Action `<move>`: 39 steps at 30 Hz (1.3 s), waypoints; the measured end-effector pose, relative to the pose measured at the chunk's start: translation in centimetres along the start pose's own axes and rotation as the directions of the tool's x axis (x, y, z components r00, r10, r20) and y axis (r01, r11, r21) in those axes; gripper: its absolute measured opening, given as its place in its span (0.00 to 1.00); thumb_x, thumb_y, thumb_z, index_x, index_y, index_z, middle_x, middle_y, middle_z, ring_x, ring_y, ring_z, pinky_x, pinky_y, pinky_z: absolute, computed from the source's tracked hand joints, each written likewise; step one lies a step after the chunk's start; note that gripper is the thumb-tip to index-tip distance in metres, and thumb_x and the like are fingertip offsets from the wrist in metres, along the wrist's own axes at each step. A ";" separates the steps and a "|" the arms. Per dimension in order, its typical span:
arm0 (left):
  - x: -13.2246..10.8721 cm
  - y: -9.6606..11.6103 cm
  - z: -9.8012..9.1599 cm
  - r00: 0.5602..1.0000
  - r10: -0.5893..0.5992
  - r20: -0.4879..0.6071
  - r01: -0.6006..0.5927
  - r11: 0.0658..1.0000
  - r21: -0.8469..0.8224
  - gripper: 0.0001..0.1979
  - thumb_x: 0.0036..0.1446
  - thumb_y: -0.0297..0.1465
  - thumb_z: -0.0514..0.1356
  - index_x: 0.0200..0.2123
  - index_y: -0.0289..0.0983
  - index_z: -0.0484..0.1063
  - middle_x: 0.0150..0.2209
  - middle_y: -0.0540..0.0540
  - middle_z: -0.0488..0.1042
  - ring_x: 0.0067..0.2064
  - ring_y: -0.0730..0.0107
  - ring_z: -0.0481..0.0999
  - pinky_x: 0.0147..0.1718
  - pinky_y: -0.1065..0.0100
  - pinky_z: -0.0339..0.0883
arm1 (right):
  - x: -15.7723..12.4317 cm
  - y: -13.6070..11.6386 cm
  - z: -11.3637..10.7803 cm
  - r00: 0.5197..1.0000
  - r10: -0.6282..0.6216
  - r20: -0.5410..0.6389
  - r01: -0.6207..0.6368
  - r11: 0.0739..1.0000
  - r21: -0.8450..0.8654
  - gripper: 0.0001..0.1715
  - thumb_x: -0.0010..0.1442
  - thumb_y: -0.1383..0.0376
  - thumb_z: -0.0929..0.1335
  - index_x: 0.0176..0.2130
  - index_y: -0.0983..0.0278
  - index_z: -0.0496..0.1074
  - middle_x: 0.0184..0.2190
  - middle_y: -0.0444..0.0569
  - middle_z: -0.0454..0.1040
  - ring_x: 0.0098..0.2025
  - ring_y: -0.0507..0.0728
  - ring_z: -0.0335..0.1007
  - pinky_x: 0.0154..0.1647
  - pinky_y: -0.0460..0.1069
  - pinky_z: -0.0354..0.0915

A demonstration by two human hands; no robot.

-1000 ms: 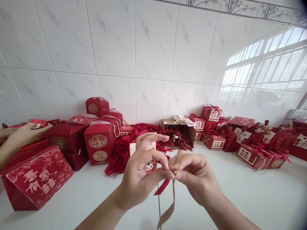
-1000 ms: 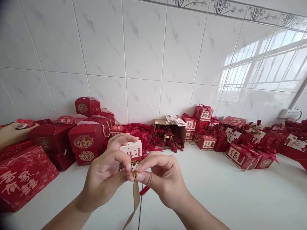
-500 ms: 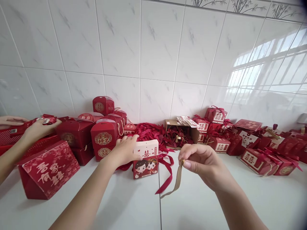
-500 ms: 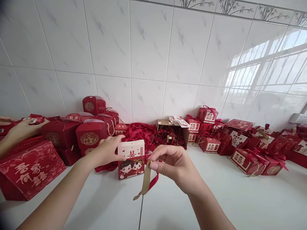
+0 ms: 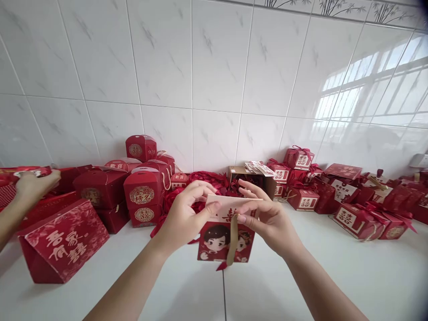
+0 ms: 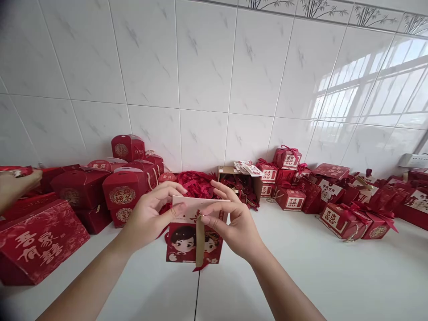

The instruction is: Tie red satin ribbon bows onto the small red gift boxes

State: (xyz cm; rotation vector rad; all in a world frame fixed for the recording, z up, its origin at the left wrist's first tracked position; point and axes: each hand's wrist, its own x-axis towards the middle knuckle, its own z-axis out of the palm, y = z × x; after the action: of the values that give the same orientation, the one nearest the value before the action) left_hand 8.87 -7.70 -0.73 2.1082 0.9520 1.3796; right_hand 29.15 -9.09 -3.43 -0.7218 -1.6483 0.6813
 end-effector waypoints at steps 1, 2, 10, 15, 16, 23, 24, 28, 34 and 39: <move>-0.3 0.4 0.3 1.000 0.000 -0.003 0.000 0.998 -0.060 0.08 0.58 0.36 0.59 0.33 0.37 0.69 0.45 0.45 0.72 0.44 0.66 0.73 0.40 0.68 0.67 | -0.1 -0.1 0.2 1.000 -0.025 -0.019 0.025 1.000 -0.006 0.01 0.54 0.62 0.73 0.32 0.56 0.79 0.60 0.47 0.62 0.62 0.64 0.56 0.58 0.61 0.60; -0.6 0.7 0.5 1.000 -0.011 0.002 0.011 0.992 -0.124 0.07 0.59 0.36 0.58 0.34 0.38 0.69 0.46 0.45 0.72 0.44 0.66 0.73 0.40 0.68 0.68 | -0.2 -0.2 0.4 0.998 -0.054 -0.042 0.053 0.998 -0.019 0.01 0.55 0.63 0.73 0.32 0.55 0.78 0.58 0.48 0.64 0.61 0.64 0.59 0.56 0.60 0.63; -1.6 1.3 1.6 1.000 0.021 -0.001 -0.021 0.975 -0.223 0.07 0.61 0.35 0.56 0.33 0.38 0.65 0.35 0.48 0.74 0.36 0.69 0.73 0.31 0.70 0.65 | -0.7 -1.0 0.9 0.960 -0.234 -0.157 0.217 0.969 -0.114 0.05 0.57 0.67 0.71 0.33 0.57 0.78 0.51 0.50 0.69 0.54 0.62 0.68 0.53 0.58 0.67; -1.8 1.0 2.1 0.982 0.187 -0.014 -0.187 0.962 -0.202 0.02 0.63 0.28 0.55 0.36 0.39 0.65 0.39 0.47 0.75 0.43 0.69 0.74 0.39 0.68 0.67 | -0.8 -1.1 1.1 0.947 -0.250 -0.200 0.230 0.966 -0.119 0.03 0.57 0.68 0.70 0.32 0.60 0.75 0.45 0.52 0.71 0.52 0.61 0.69 0.49 0.56 0.69; -1.8 0.9 2.3 0.973 0.230 -0.032 -0.231 0.952 -0.199 0.02 0.63 0.27 0.54 0.36 0.39 0.65 0.40 0.47 0.75 0.43 0.69 0.74 0.41 0.68 0.67 | -0.8 -1.0 1.1 0.941 -0.243 -0.234 0.229 0.969 -0.088 0.03 0.56 0.68 0.71 0.34 0.60 0.74 0.44 0.52 0.72 0.51 0.61 0.69 0.47 0.55 0.70; -2.6 0.5 3.7 0.907 0.401 -0.126 -0.420 0.863 -0.279 0.04 0.63 0.25 0.52 0.39 0.40 0.61 0.41 0.46 0.72 0.43 0.70 0.74 0.39 0.67 0.69 | -1.1 -0.9 1.6 0.970 -0.098 -0.220 0.122 0.988 0.095 0.10 0.53 0.62 0.73 0.32 0.62 0.69 0.28 0.45 0.74 0.25 0.51 0.69 0.21 0.44 0.65; -2.7 0.5 3.8 0.916 0.388 -0.098 -0.400 0.875 -0.273 0.06 0.62 0.27 0.54 0.41 0.40 0.60 0.42 0.45 0.71 0.43 0.69 0.74 0.38 0.67 0.70 | -1.2 -1.0 1.6 0.963 -0.121 -0.239 0.139 0.988 0.063 0.10 0.53 0.62 0.73 0.29 0.63 0.69 0.23 0.44 0.72 0.22 0.50 0.66 0.18 0.44 0.62; -2.5 0.6 3.8 0.958 0.283 -0.056 -0.284 0.958 -0.023 0.29 0.47 0.34 0.69 0.47 0.41 0.56 0.48 0.42 0.66 0.45 0.63 0.72 0.37 0.65 0.72 | -1.4 -1.3 1.6 0.924 -0.224 -0.311 0.212 0.975 -0.074 0.11 0.53 0.66 0.72 0.25 0.63 0.66 0.19 0.42 0.68 0.21 0.49 0.63 0.17 0.44 0.58; -1.2 1.2 0.9 0.978 0.203 -0.054 -0.187 0.958 0.217 0.16 0.51 0.34 0.66 0.38 0.40 0.62 0.36 0.48 0.71 0.38 0.68 0.74 0.36 0.67 0.70 | -1.3 -1.5 1.0 0.880 -0.392 -0.267 0.355 0.918 -0.178 0.09 0.53 0.72 0.71 0.28 0.63 0.67 0.22 0.43 0.69 0.24 0.50 0.65 0.20 0.45 0.59; -1.4 2.2 -3.6 0.985 -0.026 0.172 -0.010 0.979 0.203 0.07 0.56 0.33 0.62 0.27 0.40 0.71 0.21 0.54 0.71 0.21 0.76 0.69 0.18 0.74 0.62 | -1.0 -1.7 0.1 0.903 -0.406 -0.142 0.362 0.896 -0.258 0.11 0.51 0.72 0.71 0.27 0.63 0.64 0.21 0.42 0.68 0.22 0.50 0.63 0.18 0.44 0.56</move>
State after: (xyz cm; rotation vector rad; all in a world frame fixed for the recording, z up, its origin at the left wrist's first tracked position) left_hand 5.86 -10.28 1.39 2.3273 1.0654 1.1118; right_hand 29.01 -10.94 -2.83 -0.5736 -1.6382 0.1335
